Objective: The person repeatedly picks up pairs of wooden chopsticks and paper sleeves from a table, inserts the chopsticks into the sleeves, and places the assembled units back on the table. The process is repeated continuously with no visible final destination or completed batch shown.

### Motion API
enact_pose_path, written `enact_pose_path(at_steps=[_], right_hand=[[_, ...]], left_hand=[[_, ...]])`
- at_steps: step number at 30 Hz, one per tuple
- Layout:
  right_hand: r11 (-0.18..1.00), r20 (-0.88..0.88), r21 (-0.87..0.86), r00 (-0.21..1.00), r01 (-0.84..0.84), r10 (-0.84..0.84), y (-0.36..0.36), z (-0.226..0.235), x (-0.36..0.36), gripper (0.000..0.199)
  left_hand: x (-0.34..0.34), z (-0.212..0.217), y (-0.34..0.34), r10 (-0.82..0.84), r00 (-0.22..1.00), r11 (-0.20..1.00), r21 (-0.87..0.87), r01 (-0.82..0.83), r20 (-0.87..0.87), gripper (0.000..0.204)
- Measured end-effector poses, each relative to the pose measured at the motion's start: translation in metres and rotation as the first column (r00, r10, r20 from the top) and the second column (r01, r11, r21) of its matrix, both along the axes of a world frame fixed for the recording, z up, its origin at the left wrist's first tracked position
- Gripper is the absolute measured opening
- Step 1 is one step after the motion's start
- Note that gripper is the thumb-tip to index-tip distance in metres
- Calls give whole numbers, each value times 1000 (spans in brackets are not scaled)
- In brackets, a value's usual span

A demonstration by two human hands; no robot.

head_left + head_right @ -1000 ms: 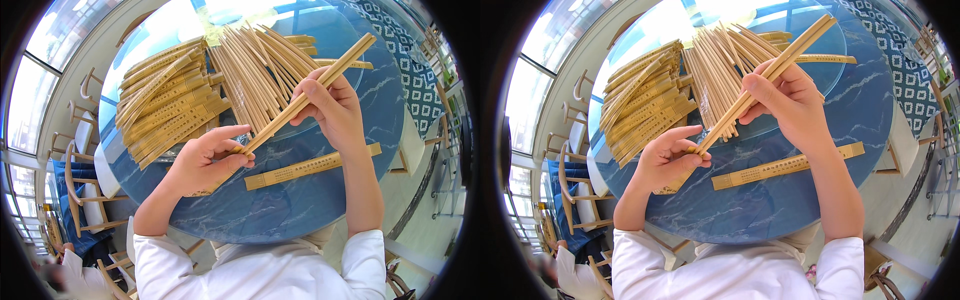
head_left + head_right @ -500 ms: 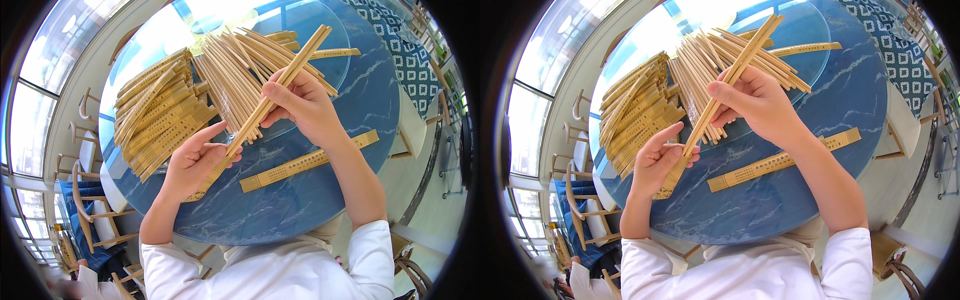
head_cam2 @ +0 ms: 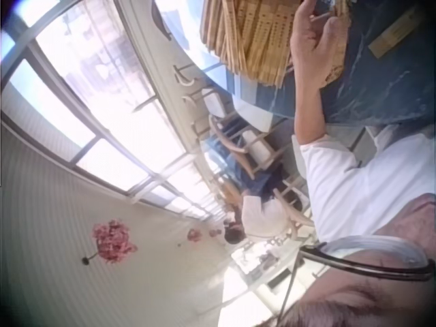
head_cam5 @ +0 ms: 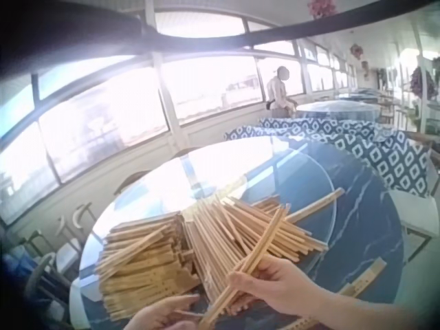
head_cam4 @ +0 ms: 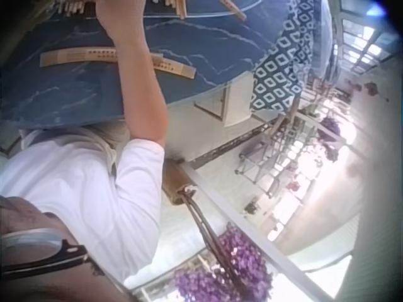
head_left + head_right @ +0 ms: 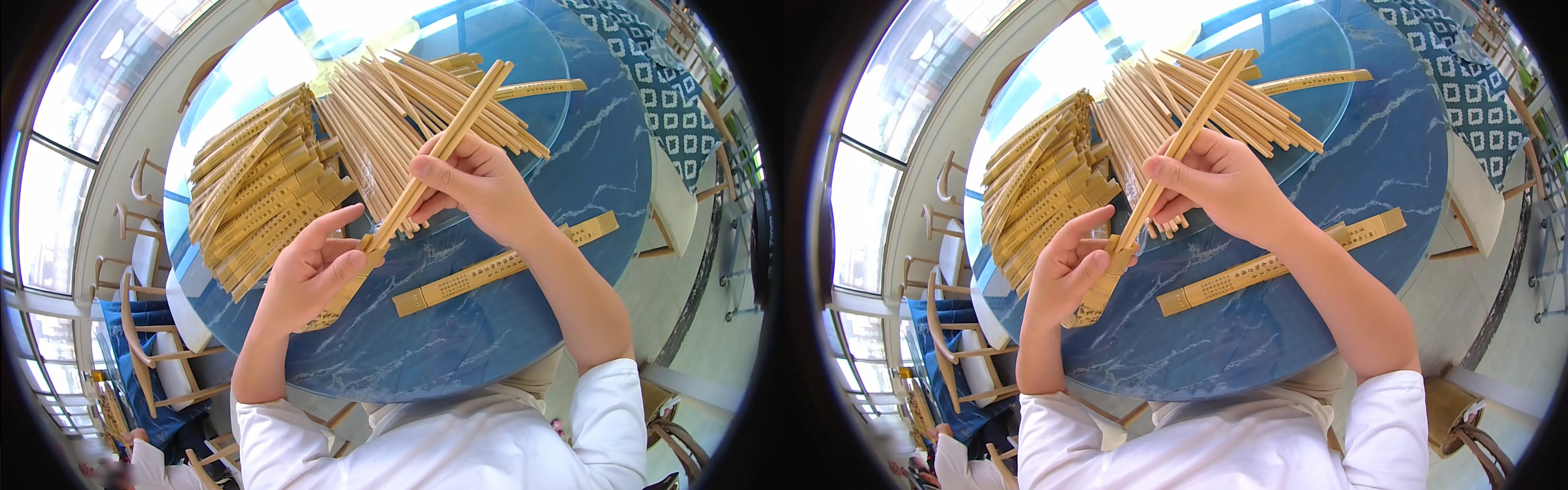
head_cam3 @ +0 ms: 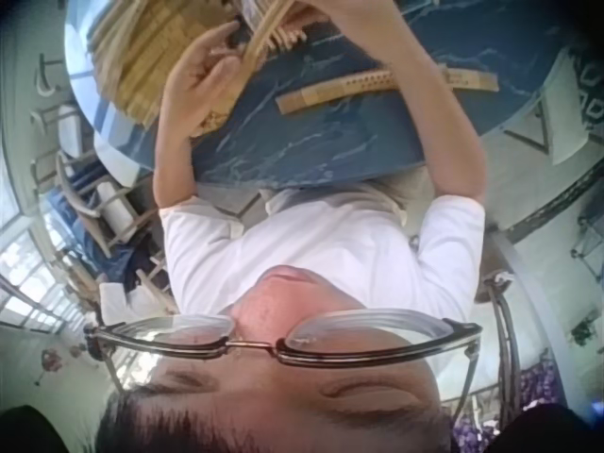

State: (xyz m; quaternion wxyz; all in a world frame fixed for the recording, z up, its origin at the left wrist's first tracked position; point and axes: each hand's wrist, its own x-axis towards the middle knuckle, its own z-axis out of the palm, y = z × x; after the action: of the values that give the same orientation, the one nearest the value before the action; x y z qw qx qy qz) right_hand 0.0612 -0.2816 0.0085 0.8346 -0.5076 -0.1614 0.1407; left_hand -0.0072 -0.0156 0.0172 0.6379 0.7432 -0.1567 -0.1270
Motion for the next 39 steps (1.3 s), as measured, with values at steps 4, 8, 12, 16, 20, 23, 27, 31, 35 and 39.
enact_pose_path(at_steps=[4,8,12,16,20,23,27,31,35,39], right_hand=[[995,8,7,995,100,-100,-11,6,9,22],[992,-16,17,992,125,-125,-8,7,7,22],[994,-22,-6,993,112,-112,-6,6,6,21],[998,-27,28,999,48,-47,1,0,1,25],[999,-19,48,1000,4,-3,9,-4,-4,26],[1000,-18,1,1000,-16,16,15,-6,-8,25],[999,29,22,998,47,-47,7,-1,-5,26],[970,97,158,975,184,-201,-24,8,15,25],[950,62,186,962,252,-267,-27,11,19,23],[947,55,240,971,212,-231,-22,11,16,18]], left_hand=[[1,8,3,37,995,997,73,-31,-87,21],[1,9,-3,101,991,994,60,-97,-82,16],[-2,8,-5,125,990,989,84,-119,-68,14],[-4,7,-8,126,992,985,122,-123,-21,14],[-6,5,-10,157,985,968,186,-167,68,15],[-11,9,-15,176,966,931,288,-227,192,15],[-13,9,-16,131,887,816,459,-350,443,12],[-9,9,-12,-45,608,630,495,-598,792,16],[3,8,-6,-136,351,576,362,-733,927,20],[15,13,8,-176,244,496,300,-815,954,20]])
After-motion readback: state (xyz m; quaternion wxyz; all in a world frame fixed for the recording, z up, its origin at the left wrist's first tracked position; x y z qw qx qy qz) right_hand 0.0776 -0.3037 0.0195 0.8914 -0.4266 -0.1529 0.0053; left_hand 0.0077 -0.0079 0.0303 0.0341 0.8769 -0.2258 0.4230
